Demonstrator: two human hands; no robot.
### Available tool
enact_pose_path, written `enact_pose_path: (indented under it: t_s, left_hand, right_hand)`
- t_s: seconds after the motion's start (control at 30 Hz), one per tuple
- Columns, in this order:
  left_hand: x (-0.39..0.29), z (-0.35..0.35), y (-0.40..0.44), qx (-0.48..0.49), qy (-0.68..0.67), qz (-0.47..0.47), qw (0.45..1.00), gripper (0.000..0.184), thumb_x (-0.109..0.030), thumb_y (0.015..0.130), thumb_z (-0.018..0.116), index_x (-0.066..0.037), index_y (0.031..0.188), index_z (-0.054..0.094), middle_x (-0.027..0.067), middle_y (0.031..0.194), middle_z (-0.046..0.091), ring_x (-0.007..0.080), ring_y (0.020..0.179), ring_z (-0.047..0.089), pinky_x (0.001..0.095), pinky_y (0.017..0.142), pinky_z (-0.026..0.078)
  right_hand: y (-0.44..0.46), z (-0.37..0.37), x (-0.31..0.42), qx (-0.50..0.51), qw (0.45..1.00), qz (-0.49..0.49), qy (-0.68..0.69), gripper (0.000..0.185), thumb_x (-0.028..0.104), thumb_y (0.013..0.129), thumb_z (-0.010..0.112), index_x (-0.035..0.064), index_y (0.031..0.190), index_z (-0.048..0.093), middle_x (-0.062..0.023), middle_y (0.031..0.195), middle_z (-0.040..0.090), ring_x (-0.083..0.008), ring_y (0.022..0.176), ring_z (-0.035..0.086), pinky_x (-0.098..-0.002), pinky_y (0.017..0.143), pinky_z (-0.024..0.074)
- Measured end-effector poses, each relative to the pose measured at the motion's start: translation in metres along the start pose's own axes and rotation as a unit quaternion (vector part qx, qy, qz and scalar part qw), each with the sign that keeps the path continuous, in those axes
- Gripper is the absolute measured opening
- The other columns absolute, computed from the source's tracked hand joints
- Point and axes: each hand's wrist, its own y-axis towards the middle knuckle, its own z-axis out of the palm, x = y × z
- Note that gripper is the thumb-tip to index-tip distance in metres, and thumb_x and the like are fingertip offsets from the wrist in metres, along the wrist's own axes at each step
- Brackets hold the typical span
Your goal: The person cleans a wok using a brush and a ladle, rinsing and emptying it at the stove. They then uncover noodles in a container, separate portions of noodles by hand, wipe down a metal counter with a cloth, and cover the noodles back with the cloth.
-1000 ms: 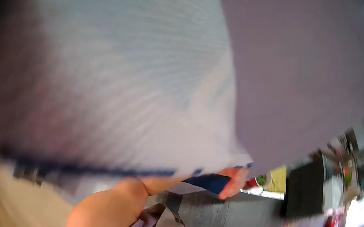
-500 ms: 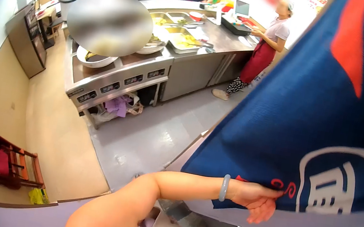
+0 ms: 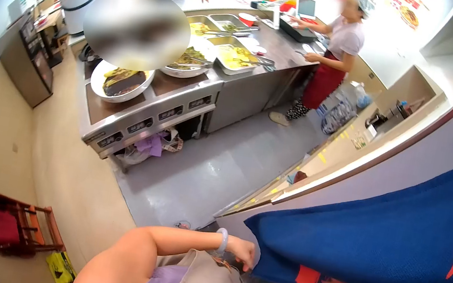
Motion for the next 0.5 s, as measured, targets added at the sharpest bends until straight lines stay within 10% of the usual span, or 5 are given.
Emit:
enact_pose_path:
  t_s: [0.23,0.4,0.43,0.5]
  left_hand:
    - [0.045,0.007,0.024,-0.109,-0.026,-0.026,0.993,0.027,-0.013,0.075,0.059,-0.002,0.099,0.066,0.0020,0.061,0.054,0.0102,0.048,0.048,0.0247,0.043,0.039]
    - [0.102,-0.005,0.023,-0.175,-0.082,-0.124,0.973,0.026,-0.011,0.075,0.054,-0.002,0.096,0.066,0.0093,0.064,0.061,0.0148,0.053,0.056,0.0290,0.047,0.043]
    - [0.158,-0.027,0.019,-0.188,0.266,-0.012,0.946,0.024,-0.016,0.073,0.057,-0.002,0.089,0.068,0.0136,0.073,0.066,0.0238,0.063,0.061,0.0350,0.056,0.048]
    - [0.216,-0.055,-0.019,-0.288,0.239,-0.277,0.885,0.029,-0.030,0.071,0.061,-0.004,0.082,0.069,0.0157,0.086,0.066,0.0318,0.075,0.063,0.0378,0.070,0.049]
  right_hand:
    - [0.000,-0.021,-0.048,-0.260,0.937,-0.018,0.233,0.045,0.032,0.088,0.049,0.0073,0.125,0.040,-0.0106,0.111,0.051,-0.0262,0.085,0.052,-0.0362,0.057,0.0416]
    - [0.006,-0.021,-0.042,-0.145,0.987,0.042,-0.062,0.081,0.044,0.078,0.061,0.0036,0.137,0.021,-0.0151,0.122,0.045,-0.0277,0.101,0.048,-0.0383,0.062,0.0430]
    - [0.019,0.003,-0.033,-0.162,0.986,0.034,-0.027,0.092,0.047,0.075,0.064,0.0028,0.139,0.014,-0.0167,0.127,0.040,-0.0284,0.105,0.047,-0.0386,0.064,0.0438]
    - [0.032,0.025,-0.029,-0.181,0.983,0.022,0.009,0.104,0.050,0.071,0.067,0.0021,0.140,0.007,-0.0183,0.132,0.036,-0.0290,0.109,0.045,-0.0390,0.067,0.0446]
